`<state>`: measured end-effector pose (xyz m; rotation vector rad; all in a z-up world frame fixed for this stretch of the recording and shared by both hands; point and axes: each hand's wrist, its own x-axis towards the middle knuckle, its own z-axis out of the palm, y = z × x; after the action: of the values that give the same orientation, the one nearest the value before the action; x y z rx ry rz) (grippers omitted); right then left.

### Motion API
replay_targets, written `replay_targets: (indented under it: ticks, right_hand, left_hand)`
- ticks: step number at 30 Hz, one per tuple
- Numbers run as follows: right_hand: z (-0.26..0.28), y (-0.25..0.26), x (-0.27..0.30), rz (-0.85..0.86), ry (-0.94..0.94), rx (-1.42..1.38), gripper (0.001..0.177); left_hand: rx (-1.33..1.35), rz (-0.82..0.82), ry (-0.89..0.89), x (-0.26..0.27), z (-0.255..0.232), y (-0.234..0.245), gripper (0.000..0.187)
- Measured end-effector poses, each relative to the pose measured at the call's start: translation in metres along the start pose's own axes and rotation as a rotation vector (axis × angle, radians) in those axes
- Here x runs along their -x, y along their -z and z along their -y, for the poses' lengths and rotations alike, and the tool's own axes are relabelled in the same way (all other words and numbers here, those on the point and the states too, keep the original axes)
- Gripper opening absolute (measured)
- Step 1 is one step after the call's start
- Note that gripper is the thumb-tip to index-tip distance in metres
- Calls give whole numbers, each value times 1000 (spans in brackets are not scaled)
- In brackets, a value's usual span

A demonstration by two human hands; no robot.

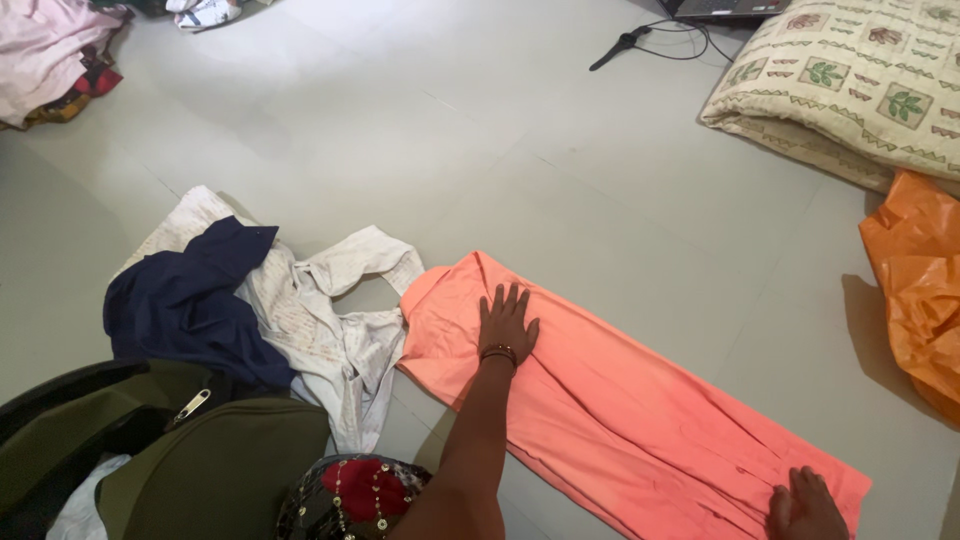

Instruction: The person folds an orange shirt on the floor by smoothing the fabric, tucking in the sleeves, and folding the sides toward the center.

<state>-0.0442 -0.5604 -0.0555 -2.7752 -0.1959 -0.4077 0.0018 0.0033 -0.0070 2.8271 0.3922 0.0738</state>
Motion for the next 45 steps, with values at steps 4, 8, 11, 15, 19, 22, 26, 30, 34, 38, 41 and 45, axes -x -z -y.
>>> replay_targets:
  ticks: [4, 8, 11, 15, 19, 22, 26, 30, 34, 38, 41, 45]
  right_hand:
    - [15, 12, -5, 47, 30, 118, 56]
    - [48, 32, -4, -22, -15, 10, 51]
    - [55, 45, -14, 78, 25, 83, 50]
    - [61, 43, -12, 30, -47, 83, 47]
    - [54, 42, -16, 27, -55, 46, 52]
    - [48, 37, -20, 21, -13, 73, 51]
    - [40, 33, -25, 48, -3, 124, 51]
    - [39, 32, -23, 81, -110, 106, 51]
    - [33, 33, -23, 58, -63, 102, 50]
    - [31, 31, -23, 30, -56, 80, 48]
    - [28, 32, -25, 45, -44, 114, 47]
    - [27, 27, -19, 6, -29, 61, 47]
  left_hand:
    - [-5, -13, -1, -1, -1, -1, 67]
    - [5, -16, 0, -2, 0, -3, 67]
    - [-12, -32, -4, -2, -2, -3, 67]
    - [-1, 19, 12, -7, -5, -3, 67]
    - [-12, -16, 14, -13, -7, -6, 67]
    - [-34, -16, 14, -17, -8, -9, 67]
    - [-39, -66, -12, -21, -7, -17, 67]
    - [-51, -70, -46, -26, -9, -16, 68]
    - [1, 69, 17, -40, -3, -3, 68]
    - [74, 81, 77, -36, 15, 17, 65]
    - [206, 28, 6, 12, 10, 23, 63]
    - [512, 291, -199, 127, -35, 36, 61]
